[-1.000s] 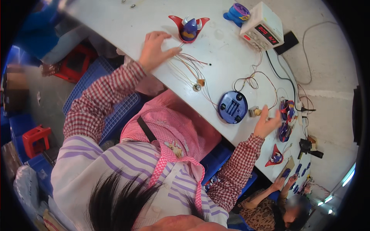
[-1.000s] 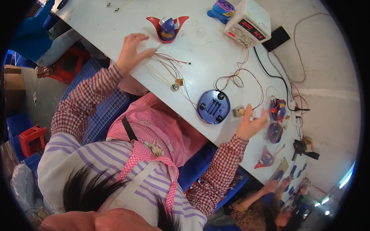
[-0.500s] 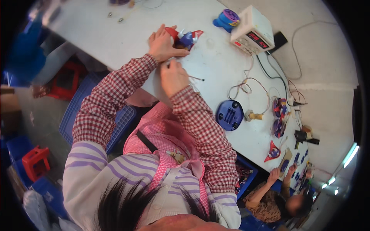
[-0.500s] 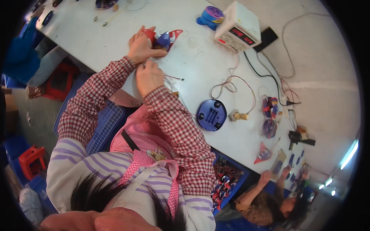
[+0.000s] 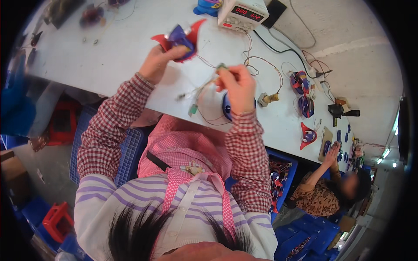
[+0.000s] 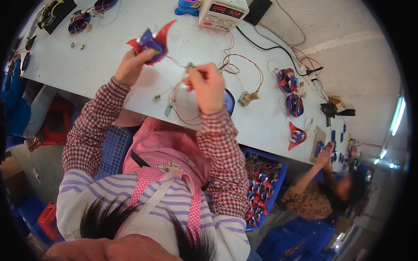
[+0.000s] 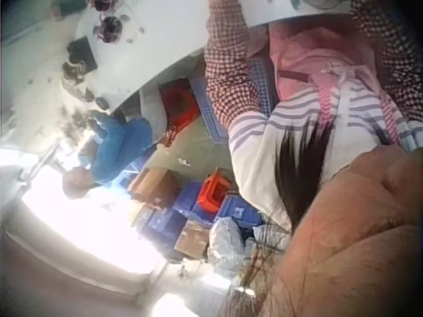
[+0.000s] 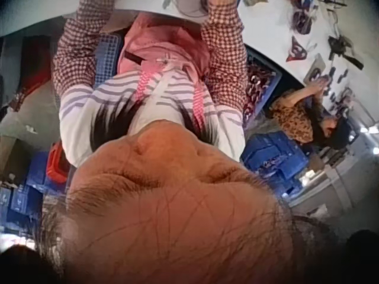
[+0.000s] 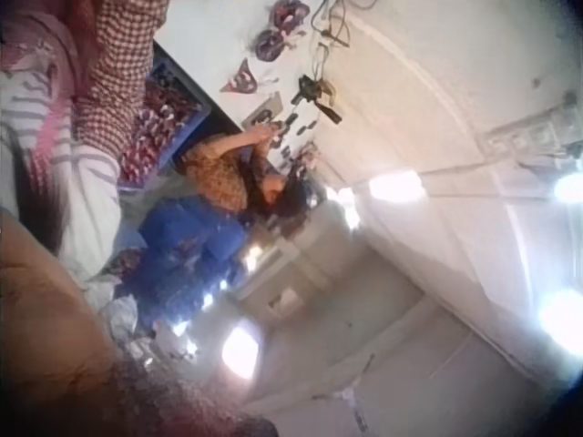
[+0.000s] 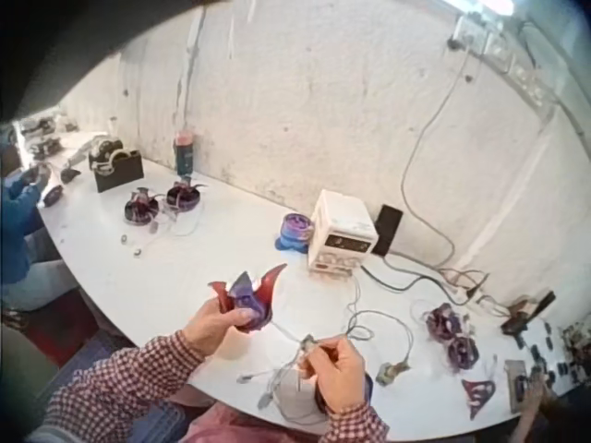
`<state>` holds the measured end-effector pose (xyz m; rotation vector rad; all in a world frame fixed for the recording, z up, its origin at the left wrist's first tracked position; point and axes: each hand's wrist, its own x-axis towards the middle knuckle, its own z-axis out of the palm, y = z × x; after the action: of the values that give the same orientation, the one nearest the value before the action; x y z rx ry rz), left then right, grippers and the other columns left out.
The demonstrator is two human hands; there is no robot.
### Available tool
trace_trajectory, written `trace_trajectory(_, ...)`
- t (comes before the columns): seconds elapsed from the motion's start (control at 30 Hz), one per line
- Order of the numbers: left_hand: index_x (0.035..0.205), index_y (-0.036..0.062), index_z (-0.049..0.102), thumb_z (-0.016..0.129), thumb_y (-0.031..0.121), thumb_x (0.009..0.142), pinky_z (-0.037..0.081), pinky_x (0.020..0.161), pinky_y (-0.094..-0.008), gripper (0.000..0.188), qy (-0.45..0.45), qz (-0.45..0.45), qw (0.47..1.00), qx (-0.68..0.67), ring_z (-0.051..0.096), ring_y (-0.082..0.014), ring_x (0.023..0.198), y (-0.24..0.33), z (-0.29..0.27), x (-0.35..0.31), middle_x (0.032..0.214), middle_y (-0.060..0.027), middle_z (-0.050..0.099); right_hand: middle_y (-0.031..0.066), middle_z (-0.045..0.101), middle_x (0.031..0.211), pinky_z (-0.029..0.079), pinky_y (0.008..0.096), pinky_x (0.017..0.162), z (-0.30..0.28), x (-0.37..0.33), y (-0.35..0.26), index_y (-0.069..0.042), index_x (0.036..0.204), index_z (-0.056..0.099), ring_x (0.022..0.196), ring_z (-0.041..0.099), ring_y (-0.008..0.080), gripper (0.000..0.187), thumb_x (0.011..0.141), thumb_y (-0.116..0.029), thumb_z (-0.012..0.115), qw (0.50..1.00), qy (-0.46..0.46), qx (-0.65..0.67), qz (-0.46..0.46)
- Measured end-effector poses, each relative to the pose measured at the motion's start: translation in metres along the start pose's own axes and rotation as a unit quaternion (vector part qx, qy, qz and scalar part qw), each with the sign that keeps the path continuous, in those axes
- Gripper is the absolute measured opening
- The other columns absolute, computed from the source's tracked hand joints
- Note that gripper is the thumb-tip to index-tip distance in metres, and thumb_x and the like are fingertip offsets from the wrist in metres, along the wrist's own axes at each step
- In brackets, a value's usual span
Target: Assembling electronic toy components by connecting wires and testing them on a base.
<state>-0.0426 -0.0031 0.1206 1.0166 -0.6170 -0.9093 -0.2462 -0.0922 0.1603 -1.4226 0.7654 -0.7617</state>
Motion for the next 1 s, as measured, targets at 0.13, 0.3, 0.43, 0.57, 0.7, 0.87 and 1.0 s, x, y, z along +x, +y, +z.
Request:
trace_trajectory(0.13, 0.105, -0.0003, 0.06, 0.076, 0.021, 0.071, 0.044, 0.082, -0.0258, 0.044, -0.14, -0.081, 0.987, 0.017, 0.057, -0.0174, 0.087, -0.019, 0.052, -0.019, 0.098, -0.0121, 0.061, 0.0062, 0.06, 0.072, 0.044, 0.0228, 0.057, -0.062, -0.012, 0.017, 0.001, 0.083, 0.056, 0.06, 0.053, 0.0124, 0.012, 0.079, -0.007, 0.064, 0.966, 0.1, -0.231, -0.064)
trace_trajectory(0.3, 0.104, 0.002, 0.06, 0.079, 0.028, 0.065, 0.041, 0.089, -0.0311, 0.05, -0.201, 0.048, 0.944, 0.258, 0.05, -0.0228, 0.098, -0.063, 0.101, -0.023, 0.103, -0.0154, 0.056, 0.0079, 0.058, 0.077, 0.045, 0.0251, 0.061, -0.1, -0.026, 0.067, -0.001, 0.085, 0.056, 0.065, 0.053, 0.0149, 0.013, 0.077, -0.007, 0.064, 0.809, 0.215, -0.46, -0.295)
trace_trajectory(0.43, 0.108, 0.0005, 0.056, 0.082, 0.029, 0.061, 0.04, 0.092, -0.0331, 0.061, -0.255, 0.054, 0.895, 0.361, 0.048, -0.0249, 0.104, -0.083, 0.112, -0.019, 0.111, -0.0153, 0.05, 0.0097, 0.058, 0.08, 0.046, 0.0283, 0.064, -0.109, -0.031, 0.091, -0.001, 0.087, 0.054, 0.066, 0.055, 0.0189, 0.015, 0.075, -0.004, 0.062, 0.899, 0.234, -0.337, -0.15)
trace_trajectory(0.57, 0.112, 0.0012, 0.054, 0.085, 0.032, 0.055, 0.036, 0.098, -0.0373, 0.071, -0.206, 0.213, 0.865, 0.405, 0.035, -0.0312, 0.116, -0.076, 0.104, -0.024, 0.121, -0.0184, 0.041, 0.0097, 0.059, 0.088, 0.046, 0.0282, 0.071, -0.097, -0.033, 0.078, -0.003, 0.095, 0.054, 0.076, 0.056, 0.0181, 0.021, 0.076, -0.001, 0.062, 0.943, 0.214, -0.193, -0.165)
trace_trajectory(0.7, 0.112, 0.0001, 0.054, 0.081, 0.016, 0.062, 0.045, 0.087, -0.0279, 0.058, -0.205, 0.009, 0.979, 0.006, 0.051, -0.0193, 0.101, -0.038, 0.093, -0.053, 0.113, -0.0115, 0.055, 0.0106, 0.059, 0.099, 0.045, 0.0278, 0.08, -0.054, -0.046, 0.023, -0.003, 0.101, 0.054, 0.085, 0.054, 0.0175, 0.022, 0.081, -0.004, 0.063, 0.955, 0.17, -0.172, -0.172)
trace_trajectory(0.87, 0.113, 0.0005, 0.055, 0.073, 0.004, 0.067, 0.046, 0.085, -0.0257, 0.049, -0.038, -0.006, 0.996, -0.075, 0.057, -0.0141, 0.09, 0.026, 0.048, -0.101, 0.1, -0.0078, 0.063, 0.0116, 0.054, 0.108, 0.044, 0.0292, 0.082, 0.017, -0.046, -0.021, -0.001, 0.108, 0.052, 0.091, 0.051, 0.0189, 0.026, 0.084, -0.008, 0.06, 0.985, -0.049, -0.014, -0.162)
trace_trajectory(1.0, 0.12, -0.0002, 0.05, 0.071, 0.008, 0.071, 0.048, 0.086, -0.0285, 0.054, 0.167, 0.097, 0.981, -0.012, 0.06, -0.0196, 0.093, 0.078, -0.073, -0.097, 0.11, -0.0123, 0.061, 0.0117, 0.048, 0.111, 0.041, 0.0322, 0.085, 0.053, -0.038, 0.006, -0.003, 0.109, 0.052, 0.099, 0.046, 0.0229, 0.031, 0.082, -0.013, 0.063, 0.935, -0.098, -0.22, -0.26)
